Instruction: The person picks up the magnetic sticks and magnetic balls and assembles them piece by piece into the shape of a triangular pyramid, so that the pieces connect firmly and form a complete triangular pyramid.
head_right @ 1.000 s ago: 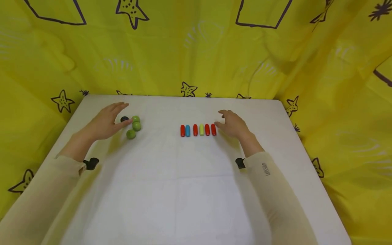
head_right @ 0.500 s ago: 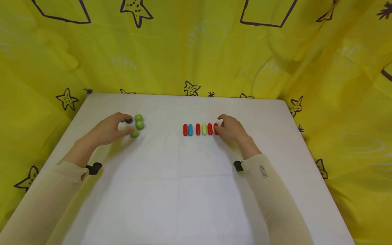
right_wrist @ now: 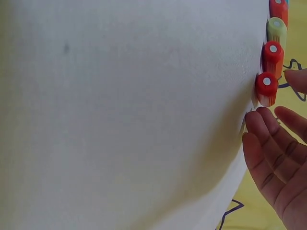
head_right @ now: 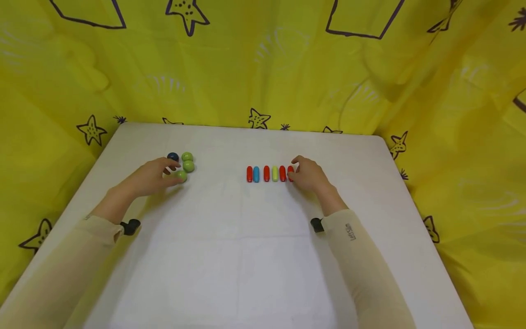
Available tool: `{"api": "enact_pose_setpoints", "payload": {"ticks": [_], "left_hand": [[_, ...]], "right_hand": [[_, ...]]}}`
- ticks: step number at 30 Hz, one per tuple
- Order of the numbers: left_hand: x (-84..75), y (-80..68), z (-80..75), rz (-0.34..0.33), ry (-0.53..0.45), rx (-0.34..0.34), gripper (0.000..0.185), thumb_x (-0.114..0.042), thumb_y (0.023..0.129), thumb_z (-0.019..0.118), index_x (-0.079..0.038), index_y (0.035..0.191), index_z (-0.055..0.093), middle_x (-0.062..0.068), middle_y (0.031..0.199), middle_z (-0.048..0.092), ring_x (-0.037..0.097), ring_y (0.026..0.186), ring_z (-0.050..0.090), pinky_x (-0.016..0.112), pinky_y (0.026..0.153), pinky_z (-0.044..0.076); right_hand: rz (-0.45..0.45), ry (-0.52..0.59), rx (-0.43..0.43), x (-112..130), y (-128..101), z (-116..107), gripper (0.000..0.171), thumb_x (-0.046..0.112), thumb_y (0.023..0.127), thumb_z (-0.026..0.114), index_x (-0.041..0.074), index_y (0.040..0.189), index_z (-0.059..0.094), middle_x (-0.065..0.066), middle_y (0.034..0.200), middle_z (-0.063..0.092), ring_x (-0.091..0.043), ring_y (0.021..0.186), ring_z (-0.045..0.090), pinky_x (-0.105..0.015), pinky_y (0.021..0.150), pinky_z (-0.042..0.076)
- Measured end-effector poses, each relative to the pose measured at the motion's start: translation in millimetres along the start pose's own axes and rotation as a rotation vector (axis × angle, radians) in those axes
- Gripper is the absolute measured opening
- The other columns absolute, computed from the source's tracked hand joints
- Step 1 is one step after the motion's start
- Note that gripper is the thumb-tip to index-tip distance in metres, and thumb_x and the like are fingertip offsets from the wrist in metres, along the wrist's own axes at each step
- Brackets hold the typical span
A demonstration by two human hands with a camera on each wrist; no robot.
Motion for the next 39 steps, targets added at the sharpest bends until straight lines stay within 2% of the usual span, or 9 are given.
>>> {"api": "enact_pose_setpoints", "payload": {"ticks": [8,13,28,39], "left_hand": [[0.1,3.4,6.0,0.019,0.003,-0.007,0.045,-0.025,0.096,0.074,0.001,0.131,0.061,0.020,0.119,0.069,0.034,0.106,0.065,0.050,0.093,0.053],[1.5,7.9,7.2,0.021,0.002,-0.017,0.043,-0.024,0.096,0.074,0.001,0.128,0.062,0.020,0.116,0.070,0.032,0.102,0.065,0.048,0.091,0.053],[1.5,8.8,8.1,-0.004,0.002,-0.014,0.041,-0.025,0.097,0.073,0.002,0.126,0.061,0.022,0.120,0.070,0.036,0.109,0.065,0.052,0.097,0.052],[-7.2,6.4,4.0,-0.026,-0.053,-0.008,0.045,-0.026,0.099,0.070,0.001,0.132,0.059,0.020,0.119,0.068,0.034,0.111,0.064,0.050,0.098,0.051]], "right_hand": [[0.034,-0.028,-0.004,0.0,-0.1,4.5,0.046,0.025,0.099,0.060,0.001,0.137,0.053,-0.020,0.109,0.067,-0.032,0.093,0.062,-0.044,0.085,0.051],[0.073,-0.020,-0.017,-1.9,0.2,3.6,0.043,0.023,0.097,0.060,0.001,0.133,0.053,-0.021,0.109,0.066,-0.034,0.093,0.061,-0.043,0.083,0.050],[0.101,0.030,-0.046,-5.5,-0.7,2.9,0.040,0.024,0.097,0.061,0.003,0.130,0.054,-0.020,0.107,0.067,-0.033,0.092,0.061,-0.041,0.081,0.049],[0.093,0.090,-0.070,-7.3,-5.6,-4.4,0.043,0.027,0.099,0.062,0.005,0.135,0.054,-0.022,0.119,0.065,-0.037,0.105,0.061,-0.050,0.093,0.050]]}}
Point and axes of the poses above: each hand's wrist, its own y-axis towards the middle knuckle, its own z-axis out of the palm, x = y × z, the point moved 8 cm from there along y, towards the middle knuckle
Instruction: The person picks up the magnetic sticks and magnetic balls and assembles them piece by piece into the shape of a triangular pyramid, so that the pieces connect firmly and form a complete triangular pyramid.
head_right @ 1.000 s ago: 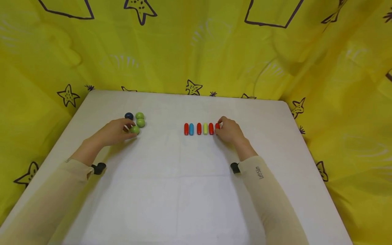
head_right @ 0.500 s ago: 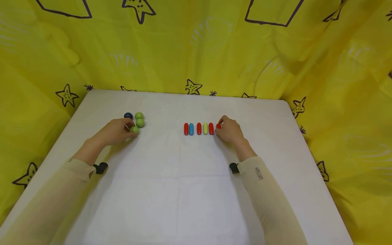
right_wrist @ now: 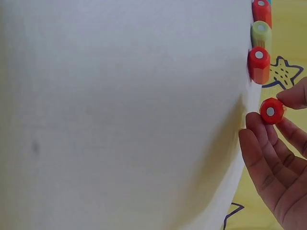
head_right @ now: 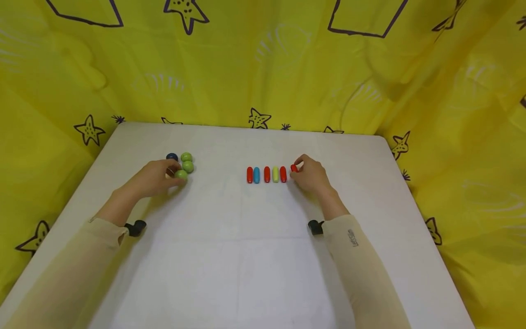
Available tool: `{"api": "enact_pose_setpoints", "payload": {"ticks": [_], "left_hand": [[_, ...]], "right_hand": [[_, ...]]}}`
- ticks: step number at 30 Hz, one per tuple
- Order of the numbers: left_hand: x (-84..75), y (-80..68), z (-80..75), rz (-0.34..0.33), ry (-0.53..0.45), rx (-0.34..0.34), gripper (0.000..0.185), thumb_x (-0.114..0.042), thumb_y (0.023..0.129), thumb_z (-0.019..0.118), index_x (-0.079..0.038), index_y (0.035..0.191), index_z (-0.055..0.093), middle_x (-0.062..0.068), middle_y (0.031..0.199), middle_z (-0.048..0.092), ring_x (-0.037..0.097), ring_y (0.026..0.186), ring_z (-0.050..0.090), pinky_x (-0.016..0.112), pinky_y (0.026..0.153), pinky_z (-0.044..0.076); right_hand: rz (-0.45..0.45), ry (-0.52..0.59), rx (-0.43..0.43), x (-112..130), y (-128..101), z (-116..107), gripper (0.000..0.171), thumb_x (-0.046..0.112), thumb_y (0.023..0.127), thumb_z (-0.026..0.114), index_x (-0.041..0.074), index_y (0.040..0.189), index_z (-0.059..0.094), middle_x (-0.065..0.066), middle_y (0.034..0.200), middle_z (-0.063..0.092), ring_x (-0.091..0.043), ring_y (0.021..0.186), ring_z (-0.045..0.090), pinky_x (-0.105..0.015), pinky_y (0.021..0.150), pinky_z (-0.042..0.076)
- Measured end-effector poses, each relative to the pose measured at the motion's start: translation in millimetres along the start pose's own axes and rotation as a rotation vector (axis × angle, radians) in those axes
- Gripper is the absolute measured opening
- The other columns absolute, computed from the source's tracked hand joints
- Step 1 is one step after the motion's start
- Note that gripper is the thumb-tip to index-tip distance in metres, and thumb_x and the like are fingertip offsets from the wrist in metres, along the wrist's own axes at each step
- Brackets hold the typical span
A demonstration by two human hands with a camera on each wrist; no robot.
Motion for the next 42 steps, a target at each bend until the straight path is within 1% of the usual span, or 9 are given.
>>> {"api": "enact_pose_setpoints", "payload": {"ticks": [3,10,14,19,24,28,32,36,42], "left_hand": [[-4.6,0.5,-2.1,0.015,-0.008,-0.014,0.042,-0.025,0.098,0.071,0.001,0.129,0.060,0.020,0.118,0.069,0.034,0.110,0.064,0.049,0.097,0.052],[-19.7,0.8,-3.9,0.060,-0.048,-0.052,0.038,-0.025,0.098,0.072,-0.002,0.126,0.062,0.018,0.117,0.069,0.033,0.109,0.064,0.048,0.095,0.052],[-28.1,2.6,-2.7,0.097,-0.070,-0.078,0.037,-0.025,0.098,0.072,-0.003,0.126,0.063,0.016,0.116,0.071,0.031,0.110,0.066,0.047,0.097,0.052],[-38.7,5.5,-1.0,0.123,-0.094,-0.101,0.040,-0.027,0.098,0.072,-0.002,0.128,0.064,0.016,0.116,0.071,0.031,0.110,0.066,0.048,0.097,0.053],[-48.5,8.4,1.8,0.114,-0.150,-0.097,0.039,-0.030,0.099,0.070,-0.005,0.129,0.065,0.013,0.118,0.071,0.030,0.112,0.066,0.047,0.099,0.053],[-58.9,10.4,3.2,0.137,-0.176,-0.106,0.036,-0.032,0.099,0.069,-0.009,0.127,0.066,0.010,0.117,0.071,0.028,0.112,0.066,0.047,0.097,0.053],[-66.2,14.8,6.5,0.154,-0.200,-0.115,0.035,-0.033,0.100,0.068,-0.010,0.125,0.066,0.008,0.116,0.071,0.026,0.110,0.067,0.045,0.095,0.054],[-72.0,20.9,10.3,0.152,-0.241,-0.120,0.034,-0.036,0.100,0.069,-0.011,0.122,0.067,0.006,0.112,0.072,0.025,0.109,0.068,0.043,0.093,0.055],[-80.9,24.5,17.5,0.130,-0.317,-0.113,0.035,-0.040,0.099,0.069,-0.014,0.122,0.067,0.004,0.112,0.071,0.024,0.111,0.067,0.043,0.092,0.055]], "right_hand": [[0.000,0.014,-0.007,2.0,-1.0,-3.3,0.044,0.026,0.099,0.063,0.004,0.136,0.054,-0.022,0.121,0.065,-0.037,0.105,0.060,-0.048,0.092,0.050],[-0.035,0.081,-0.014,13.9,-6.0,-5.4,0.045,0.024,0.098,0.065,0.003,0.137,0.057,-0.018,0.118,0.063,-0.030,0.093,0.062,-0.033,0.076,0.050],[-0.056,0.115,-0.005,21.8,-10.2,-3.7,0.044,0.023,0.099,0.065,0.004,0.138,0.059,-0.017,0.119,0.063,-0.030,0.098,0.062,-0.029,0.075,0.050],[-0.081,0.152,-0.014,30.6,-13.2,-0.7,0.038,0.023,0.100,0.066,0.006,0.135,0.064,-0.016,0.119,0.066,-0.031,0.106,0.062,-0.029,0.076,0.052],[-0.113,0.197,-0.004,40.9,-15.7,3.0,0.039,0.021,0.099,0.069,0.009,0.136,0.064,-0.015,0.120,0.066,-0.031,0.104,0.064,-0.030,0.075,0.053],[-0.127,0.224,-0.001,48.6,-18.1,5.6,0.040,0.021,0.099,0.070,0.010,0.137,0.064,-0.015,0.121,0.066,-0.029,0.103,0.064,-0.030,0.074,0.052],[-0.154,0.253,-0.008,55.1,-18.3,8.9,0.039,0.020,0.098,0.071,0.010,0.136,0.066,-0.015,0.116,0.069,-0.029,0.098,0.064,-0.030,0.072,0.053],[-0.164,0.296,0.009,60.3,-17.2,13.2,0.037,0.018,0.099,0.070,0.010,0.135,0.067,-0.016,0.116,0.069,-0.031,0.096,0.065,-0.036,0.075,0.058],[-0.188,0.319,0.025,70.1,-16.9,19.8,0.035,0.019,0.098,0.072,0.012,0.132,0.069,-0.013,0.115,0.070,-0.028,0.099,0.062,-0.032,0.073,0.056]]}}
Point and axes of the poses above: each hand's wrist, its own y-axis towards the middle knuckle, its own z-axis out of the palm, x = y × z, the point moved 8 cm from there along y, towards the middle knuckle
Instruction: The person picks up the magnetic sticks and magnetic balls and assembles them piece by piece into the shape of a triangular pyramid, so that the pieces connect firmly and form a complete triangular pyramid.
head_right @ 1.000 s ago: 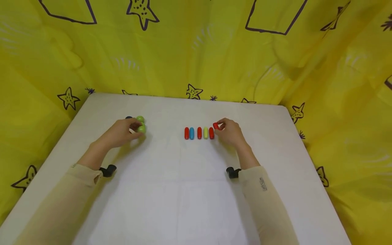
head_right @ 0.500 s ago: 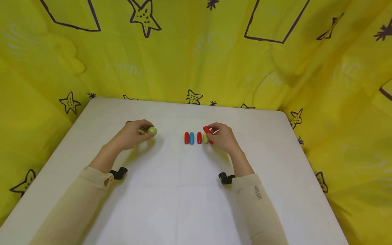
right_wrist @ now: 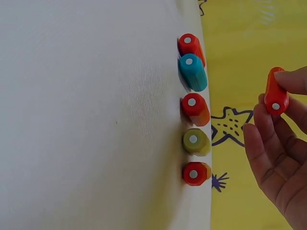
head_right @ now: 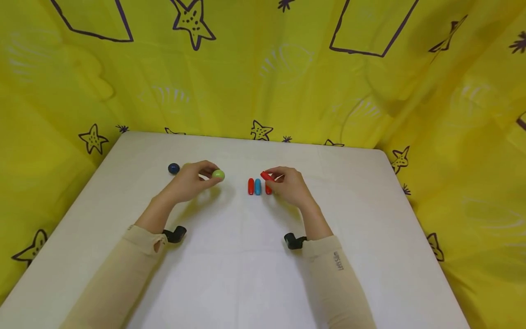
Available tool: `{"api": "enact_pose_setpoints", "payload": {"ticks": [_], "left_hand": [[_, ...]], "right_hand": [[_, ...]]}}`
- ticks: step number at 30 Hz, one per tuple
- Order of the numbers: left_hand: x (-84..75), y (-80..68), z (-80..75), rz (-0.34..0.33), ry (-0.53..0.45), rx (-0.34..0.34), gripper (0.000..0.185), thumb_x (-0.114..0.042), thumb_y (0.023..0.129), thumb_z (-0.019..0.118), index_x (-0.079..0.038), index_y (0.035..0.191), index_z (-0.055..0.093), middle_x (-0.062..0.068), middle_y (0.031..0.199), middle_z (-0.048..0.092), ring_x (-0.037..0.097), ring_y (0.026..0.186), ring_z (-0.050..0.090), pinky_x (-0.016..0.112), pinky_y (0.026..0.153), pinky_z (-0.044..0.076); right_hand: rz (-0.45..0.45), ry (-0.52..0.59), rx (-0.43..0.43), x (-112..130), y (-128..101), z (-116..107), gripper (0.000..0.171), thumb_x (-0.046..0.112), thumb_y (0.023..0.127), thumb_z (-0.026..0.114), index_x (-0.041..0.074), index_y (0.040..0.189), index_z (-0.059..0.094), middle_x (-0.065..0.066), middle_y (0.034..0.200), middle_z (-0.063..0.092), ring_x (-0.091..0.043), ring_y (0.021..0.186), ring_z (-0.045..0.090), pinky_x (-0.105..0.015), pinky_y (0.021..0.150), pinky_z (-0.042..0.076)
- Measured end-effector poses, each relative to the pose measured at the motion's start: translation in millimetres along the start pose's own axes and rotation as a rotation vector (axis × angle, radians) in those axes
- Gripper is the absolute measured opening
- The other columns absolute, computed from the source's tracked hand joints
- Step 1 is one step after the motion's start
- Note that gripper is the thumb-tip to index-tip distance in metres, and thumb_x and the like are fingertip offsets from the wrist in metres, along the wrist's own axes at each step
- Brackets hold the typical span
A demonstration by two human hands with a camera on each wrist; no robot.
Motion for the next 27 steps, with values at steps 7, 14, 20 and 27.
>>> {"api": "enact_pose_setpoints", "payload": {"ticks": [7,14,20,27], "left_hand": [[-2.1,7.9,12.5,-0.001,-0.067,-0.010,0.033,-0.043,0.097,0.071,-0.018,0.118,0.068,0.001,0.111,0.070,0.022,0.111,0.066,0.040,0.090,0.057],[-2.5,11.1,22.6,0.017,-0.113,-0.002,0.030,-0.040,0.098,0.072,-0.017,0.118,0.069,0.001,0.111,0.072,0.022,0.109,0.067,0.040,0.089,0.058],[-1.3,15.3,30.0,0.021,-0.131,0.010,0.034,-0.040,0.097,0.072,-0.016,0.122,0.069,0.002,0.113,0.073,0.022,0.109,0.068,0.040,0.091,0.057],[1.9,17.8,35.6,0.006,-0.146,0.008,0.033,-0.038,0.097,0.073,-0.016,0.122,0.070,0.002,0.111,0.074,0.022,0.107,0.070,0.040,0.089,0.058]], "right_hand": [[-0.002,0.009,0.015,5.5,2.8,11.8,0.032,0.020,0.097,0.073,0.014,0.128,0.071,-0.009,0.114,0.070,-0.027,0.102,0.063,-0.033,0.077,0.054],[-0.062,-0.013,0.013,9.8,0.9,19.6,0.029,0.018,0.095,0.075,0.016,0.123,0.074,-0.007,0.117,0.070,-0.028,0.105,0.064,-0.038,0.086,0.054],[-0.100,-0.002,0.012,12.8,-0.6,23.1,0.028,0.014,0.094,0.077,0.018,0.121,0.076,-0.004,0.114,0.072,-0.025,0.103,0.064,-0.043,0.093,0.055],[-0.171,-0.021,0.016,16.9,2.7,27.9,0.029,0.010,0.092,0.077,0.017,0.121,0.077,-0.004,0.111,0.073,-0.023,0.099,0.063,-0.041,0.091,0.056]]}}
Point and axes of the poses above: each hand's wrist, its own y-axis towards the middle knuckle, its own z-axis out of the palm, x = y × z, the point moved 8 cm from there along y, towards the middle knuckle
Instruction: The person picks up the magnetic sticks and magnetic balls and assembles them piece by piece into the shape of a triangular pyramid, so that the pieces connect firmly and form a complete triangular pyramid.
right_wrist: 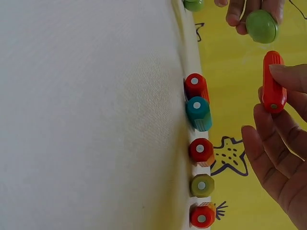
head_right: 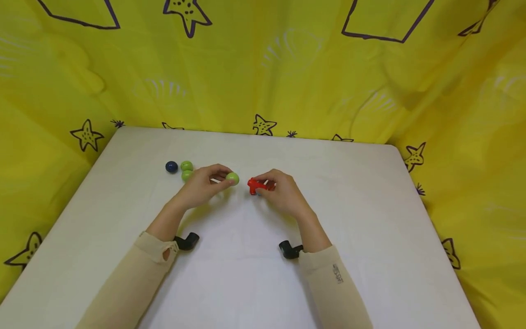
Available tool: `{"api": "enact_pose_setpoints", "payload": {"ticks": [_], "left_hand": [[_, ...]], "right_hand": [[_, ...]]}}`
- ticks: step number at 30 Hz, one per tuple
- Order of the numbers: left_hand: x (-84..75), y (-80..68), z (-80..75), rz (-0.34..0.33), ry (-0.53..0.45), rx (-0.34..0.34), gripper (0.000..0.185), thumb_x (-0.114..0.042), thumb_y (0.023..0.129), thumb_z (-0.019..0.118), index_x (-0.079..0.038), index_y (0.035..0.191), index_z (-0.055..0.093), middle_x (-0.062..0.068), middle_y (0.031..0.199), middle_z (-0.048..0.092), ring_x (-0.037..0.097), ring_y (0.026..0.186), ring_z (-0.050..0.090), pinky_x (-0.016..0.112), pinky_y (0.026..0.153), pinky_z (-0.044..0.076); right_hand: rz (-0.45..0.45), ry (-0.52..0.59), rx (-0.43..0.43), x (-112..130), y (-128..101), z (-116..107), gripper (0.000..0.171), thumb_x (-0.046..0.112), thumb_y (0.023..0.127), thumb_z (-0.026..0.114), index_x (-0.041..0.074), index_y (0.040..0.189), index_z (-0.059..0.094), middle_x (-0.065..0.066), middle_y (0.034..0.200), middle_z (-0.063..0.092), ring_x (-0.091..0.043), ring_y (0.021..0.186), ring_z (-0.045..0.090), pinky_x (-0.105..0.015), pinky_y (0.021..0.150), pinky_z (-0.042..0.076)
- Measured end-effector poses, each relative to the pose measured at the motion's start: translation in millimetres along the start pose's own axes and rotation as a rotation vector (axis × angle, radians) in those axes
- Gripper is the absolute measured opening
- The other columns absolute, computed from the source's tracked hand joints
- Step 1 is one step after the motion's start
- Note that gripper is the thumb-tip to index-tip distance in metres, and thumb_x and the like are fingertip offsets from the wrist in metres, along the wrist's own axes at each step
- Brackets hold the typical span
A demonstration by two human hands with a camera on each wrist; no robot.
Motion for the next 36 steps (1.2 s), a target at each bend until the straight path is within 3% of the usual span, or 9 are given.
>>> {"api": "enact_pose_setpoints", "payload": {"ticks": [7,13,18,24,30,36], "left_hand": [[-1.4,-2.3,6.1,-0.014,-0.014,0.030,0.037,-0.040,0.098,0.071,-0.016,0.126,0.068,0.002,0.115,0.073,0.022,0.110,0.070,0.037,0.087,0.059],[-5.9,-5.0,9.0,0.045,-0.012,0.032,0.042,-0.035,0.101,0.068,-0.014,0.137,0.066,0.004,0.120,0.072,0.025,0.111,0.070,0.042,0.092,0.058],[-8.4,-3.6,13.0,0.063,-0.018,0.044,0.034,-0.035,0.101,0.068,-0.018,0.130,0.068,0.002,0.117,0.073,0.023,0.110,0.070,0.042,0.093,0.058],[-9.6,-0.1,16.9,0.062,-0.046,0.054,0.028,-0.033,0.102,0.067,-0.017,0.125,0.066,0.002,0.115,0.072,0.021,0.109,0.069,0.037,0.089,0.058],[-10.2,-0.1,18.9,0.059,-0.055,0.063,0.028,-0.030,0.102,0.067,-0.014,0.125,0.066,0.005,0.112,0.072,0.022,0.108,0.068,0.038,0.090,0.057],[-8.1,-1.6,19.2,0.061,-0.066,0.066,0.029,-0.030,0.102,0.067,-0.013,0.126,0.066,0.006,0.111,0.072,0.021,0.105,0.068,0.038,0.089,0.056]], "right_hand": [[-0.026,-0.005,0.000,3.2,-1.0,2.7,0.028,0.010,0.091,0.080,0.016,0.119,0.078,-0.001,0.109,0.072,-0.020,0.096,0.061,-0.035,0.085,0.055],[-0.060,-0.024,0.020,9.2,-1.1,8.2,0.026,0.012,0.092,0.079,0.017,0.118,0.078,-0.001,0.108,0.071,-0.019,0.092,0.060,-0.031,0.077,0.050],[-0.048,-0.035,0.024,11.2,-4.1,7.8,0.026,0.012,0.093,0.078,0.017,0.119,0.078,-0.001,0.109,0.071,-0.019,0.092,0.060,-0.031,0.075,0.050],[-0.096,-0.073,-0.002,15.7,-3.3,4.1,0.028,0.011,0.093,0.078,0.015,0.121,0.077,-0.002,0.109,0.073,-0.020,0.097,0.063,-0.036,0.082,0.052],[-0.081,-0.045,-0.009,14.8,-3.7,2.4,0.028,0.011,0.093,0.077,0.016,0.121,0.077,-0.003,0.112,0.073,-0.022,0.104,0.064,-0.044,0.089,0.055],[-0.065,-0.023,-0.012,12.9,-4.1,0.9,0.028,0.012,0.094,0.077,0.014,0.122,0.077,-0.002,0.115,0.073,-0.022,0.104,0.065,-0.041,0.090,0.056]]}}
Point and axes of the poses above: each hand's wrist, its own y-axis towards the middle knuckle, its own z-axis out of the palm, x = y × z, the point moved 8 cm from there along y, towards the middle knuckle
